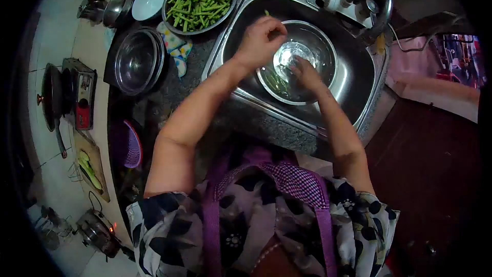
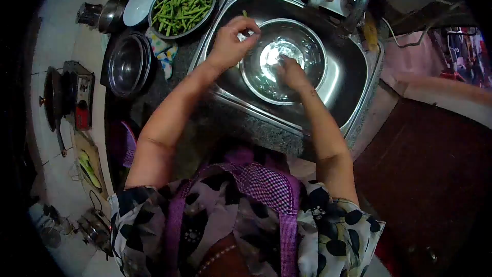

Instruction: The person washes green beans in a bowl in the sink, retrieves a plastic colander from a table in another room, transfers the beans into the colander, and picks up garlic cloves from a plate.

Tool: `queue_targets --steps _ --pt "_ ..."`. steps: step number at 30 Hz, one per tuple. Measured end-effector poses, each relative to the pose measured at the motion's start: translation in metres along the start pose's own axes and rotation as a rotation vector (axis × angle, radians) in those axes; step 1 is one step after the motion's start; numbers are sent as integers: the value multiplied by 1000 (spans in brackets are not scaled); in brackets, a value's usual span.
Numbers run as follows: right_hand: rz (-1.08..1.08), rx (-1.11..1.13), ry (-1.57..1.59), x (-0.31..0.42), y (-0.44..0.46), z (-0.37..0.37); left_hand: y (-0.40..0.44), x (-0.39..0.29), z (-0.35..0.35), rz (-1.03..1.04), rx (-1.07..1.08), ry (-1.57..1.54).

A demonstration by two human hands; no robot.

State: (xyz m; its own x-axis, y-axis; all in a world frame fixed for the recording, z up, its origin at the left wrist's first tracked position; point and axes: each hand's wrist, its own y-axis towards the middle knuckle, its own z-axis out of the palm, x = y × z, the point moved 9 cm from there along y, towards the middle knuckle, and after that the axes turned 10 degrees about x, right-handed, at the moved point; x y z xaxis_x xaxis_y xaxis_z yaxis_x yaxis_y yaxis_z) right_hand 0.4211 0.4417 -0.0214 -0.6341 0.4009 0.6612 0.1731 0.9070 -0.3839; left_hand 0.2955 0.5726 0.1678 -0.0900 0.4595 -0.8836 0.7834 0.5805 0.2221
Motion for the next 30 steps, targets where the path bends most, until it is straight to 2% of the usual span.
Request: queue_targets --steps 2,5,8,12,14,16,17,19,20,21,22,24,25,28,30 --pt "-86 1 148 25 -5 10 -6 38 44 -191 208 -129" --pt "-87 93 66 41 11 45 -11 47 58 -236 187 -186" --pt "22 257 211 72 2 51 -9 42 56 -179 111 -210" --pt "-8 141 211 64 5 71 -6 12 13 -94 4 -130" --pt "-36 109 165 61 4 77 -12 6 -21 -139 -49 -48" --pt "-78 70 95 61 0 77 -18 6 -63 -27 -198 -100" --pt "-129 73 36 64 -5 75 -20 6 -84 -23 -236 -67" --pt "-56 145 44 49 1 68 -21 13 -123 -18 -281 -124" --pt "-20 181 47 45 4 68 -19 16 -142 -57 -300 -19" --pt "59 137 255 72 -5 36 -18 28 -156 -65 -302 -46" --pt "30 23 53 70 7 25 -15 41 -169 -72 -301 -76" --pt "-160 -181 204 108 20 -10 -18 91 -187 -253 -319 -371" --pt "-208 -179 184 144 30 -27 -21 106 -196 -297 -359 -487" --pt "-392 -228 181 250 56 -62 -32 124 -207 -306 -417 -514" --pt "-494 -270 152 302 83 -71 -37 115 -210 -342 -397 -312"
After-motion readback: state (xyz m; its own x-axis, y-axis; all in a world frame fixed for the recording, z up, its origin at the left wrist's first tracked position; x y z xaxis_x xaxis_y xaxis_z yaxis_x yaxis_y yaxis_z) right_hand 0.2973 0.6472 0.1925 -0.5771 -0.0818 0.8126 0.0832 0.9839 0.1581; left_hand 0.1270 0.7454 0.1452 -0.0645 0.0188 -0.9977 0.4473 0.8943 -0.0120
